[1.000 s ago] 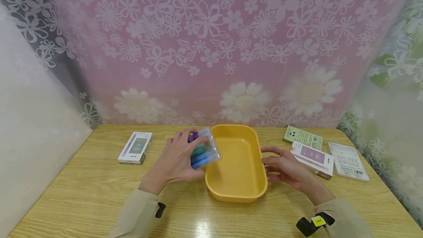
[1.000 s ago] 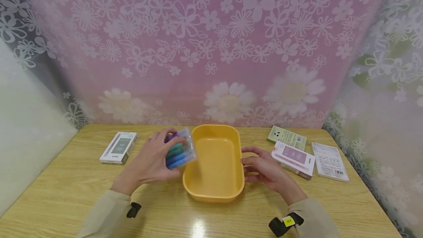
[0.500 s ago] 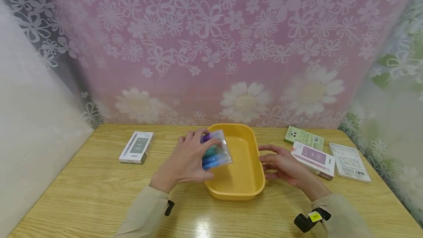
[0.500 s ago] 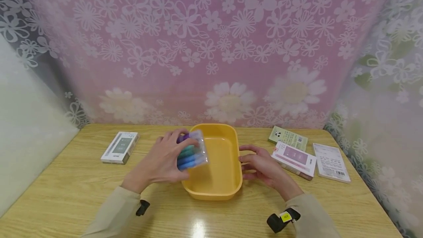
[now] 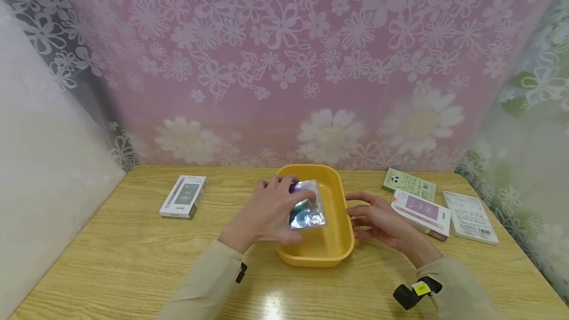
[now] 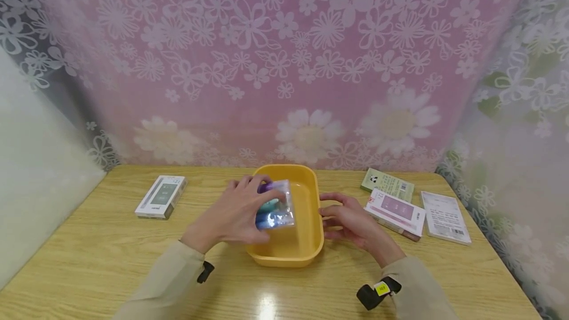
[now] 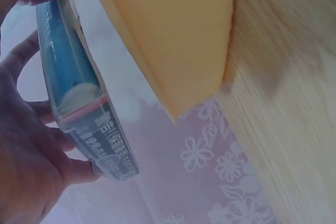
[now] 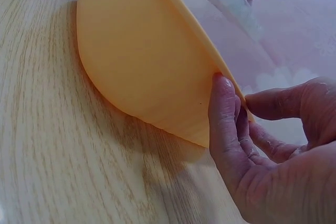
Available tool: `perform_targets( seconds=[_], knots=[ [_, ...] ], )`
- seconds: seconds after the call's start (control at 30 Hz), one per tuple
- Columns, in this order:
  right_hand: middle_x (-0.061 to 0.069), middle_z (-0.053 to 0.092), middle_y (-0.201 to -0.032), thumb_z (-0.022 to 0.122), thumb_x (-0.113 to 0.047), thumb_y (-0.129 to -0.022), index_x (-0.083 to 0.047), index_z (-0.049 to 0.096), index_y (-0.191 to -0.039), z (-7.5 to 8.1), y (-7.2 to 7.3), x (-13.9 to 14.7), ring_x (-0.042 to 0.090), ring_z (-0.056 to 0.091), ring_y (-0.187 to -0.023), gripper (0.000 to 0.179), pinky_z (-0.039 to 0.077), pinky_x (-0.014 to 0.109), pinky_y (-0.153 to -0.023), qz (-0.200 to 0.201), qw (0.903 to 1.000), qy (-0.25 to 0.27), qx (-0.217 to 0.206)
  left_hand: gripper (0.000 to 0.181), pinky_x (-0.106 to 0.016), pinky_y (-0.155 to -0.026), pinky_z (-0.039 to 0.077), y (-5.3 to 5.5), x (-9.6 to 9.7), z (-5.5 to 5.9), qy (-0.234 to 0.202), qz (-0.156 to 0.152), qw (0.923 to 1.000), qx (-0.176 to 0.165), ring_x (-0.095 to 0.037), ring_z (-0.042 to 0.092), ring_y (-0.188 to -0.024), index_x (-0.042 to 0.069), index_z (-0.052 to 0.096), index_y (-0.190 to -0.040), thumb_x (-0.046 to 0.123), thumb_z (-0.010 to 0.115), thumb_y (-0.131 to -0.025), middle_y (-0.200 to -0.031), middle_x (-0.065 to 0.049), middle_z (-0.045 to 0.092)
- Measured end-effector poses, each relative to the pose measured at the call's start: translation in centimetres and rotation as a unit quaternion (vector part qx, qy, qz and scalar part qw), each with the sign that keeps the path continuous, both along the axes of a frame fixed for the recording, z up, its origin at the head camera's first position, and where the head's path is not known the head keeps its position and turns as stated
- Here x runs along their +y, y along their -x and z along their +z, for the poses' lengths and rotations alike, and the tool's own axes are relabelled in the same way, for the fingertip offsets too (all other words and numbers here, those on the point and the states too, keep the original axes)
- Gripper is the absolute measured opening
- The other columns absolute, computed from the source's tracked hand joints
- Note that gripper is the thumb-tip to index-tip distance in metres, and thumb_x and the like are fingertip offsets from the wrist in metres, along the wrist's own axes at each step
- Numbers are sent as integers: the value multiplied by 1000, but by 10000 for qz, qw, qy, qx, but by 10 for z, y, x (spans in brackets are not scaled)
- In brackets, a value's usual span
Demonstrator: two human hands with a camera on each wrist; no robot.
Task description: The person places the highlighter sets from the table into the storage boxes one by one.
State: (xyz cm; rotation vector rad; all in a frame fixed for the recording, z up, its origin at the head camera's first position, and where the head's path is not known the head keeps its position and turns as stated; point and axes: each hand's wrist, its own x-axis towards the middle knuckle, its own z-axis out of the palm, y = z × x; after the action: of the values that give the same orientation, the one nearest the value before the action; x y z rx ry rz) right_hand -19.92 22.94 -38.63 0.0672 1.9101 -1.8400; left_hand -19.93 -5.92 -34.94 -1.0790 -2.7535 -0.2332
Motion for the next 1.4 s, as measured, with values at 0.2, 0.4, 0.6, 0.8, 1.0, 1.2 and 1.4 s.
perform_targets(
  seconds=[0.2,0.4,0.6,0.8,1.0,1.2,1.4],
  knots=[
    [4,71,-105,59,-16,-100,-2,30,-153,0,0,0,16,71,-87,63,64,33,-74,36,10000,48,13,61,-57,-89,46,2,9,3,338,-8,9993,-130,-31,51,-119,44,54,-134,54,70,-76,-143,-7,49],
    [3,71,-106,59,-16,-100,-2,31,-153,0,0,1,16,71,-88,62,64,34,-74,40,10000,50,37,62,-56,-91,44,3,18,4,525,-1,9982,-306,-31,50,-120,45,53,-135,55,71,-76,-145,-6,47],
    [3,71,-105,60,-18,-100,-4,33,-152,-1,1,2,16,72,-88,61,64,34,-75,39,10000,39,22,62,-58,-93,45,4,25,6,564,-56,9976,-407,-30,50,-119,45,52,-134,55,71,-77,-145,-5,47],
    [4,69,-106,60,-18,-100,-5,33,-152,-2,1,2,16,71,-89,60,64,34,-75,60,10000,67,-1,62,-55,-95,44,5,32,4,482,-150,9974,-509,-28,49,-119,46,51,-135,53,71,-77,-144,-4,47],
    [4,69,-106,60,-18,-100,-4,32,-152,-1,0,2,16,71,-89,61,64,33,-76,75,9999,99,-21,63,-55,-95,44,6,38,0,633,-168,9961,-587,-27,48,-117,47,51,-135,55,72,-77,-141,-3,47],
    [5,69,-106,60,-19,-101,-5,32,-153,-1,0,2,17,71,-90,60,64,34,-76,63,9999,93,-20,62,-55,-97,44,6,42,-5,691,-210,9948,-725,-25,48,-118,47,50,-134,56,73,-77,-141,-2,47],
    [4,69,-107,60,-19,-101,-5,32,-153,-1,0,2,17,71,-90,61,64,34,-77,69,9999,75,-23,61,-52,-96,44,7,44,-13,681,-234,9933,-902,-25,48,-114,46,50,-134,55,74,-78,-140,-3,48]
  ],
)
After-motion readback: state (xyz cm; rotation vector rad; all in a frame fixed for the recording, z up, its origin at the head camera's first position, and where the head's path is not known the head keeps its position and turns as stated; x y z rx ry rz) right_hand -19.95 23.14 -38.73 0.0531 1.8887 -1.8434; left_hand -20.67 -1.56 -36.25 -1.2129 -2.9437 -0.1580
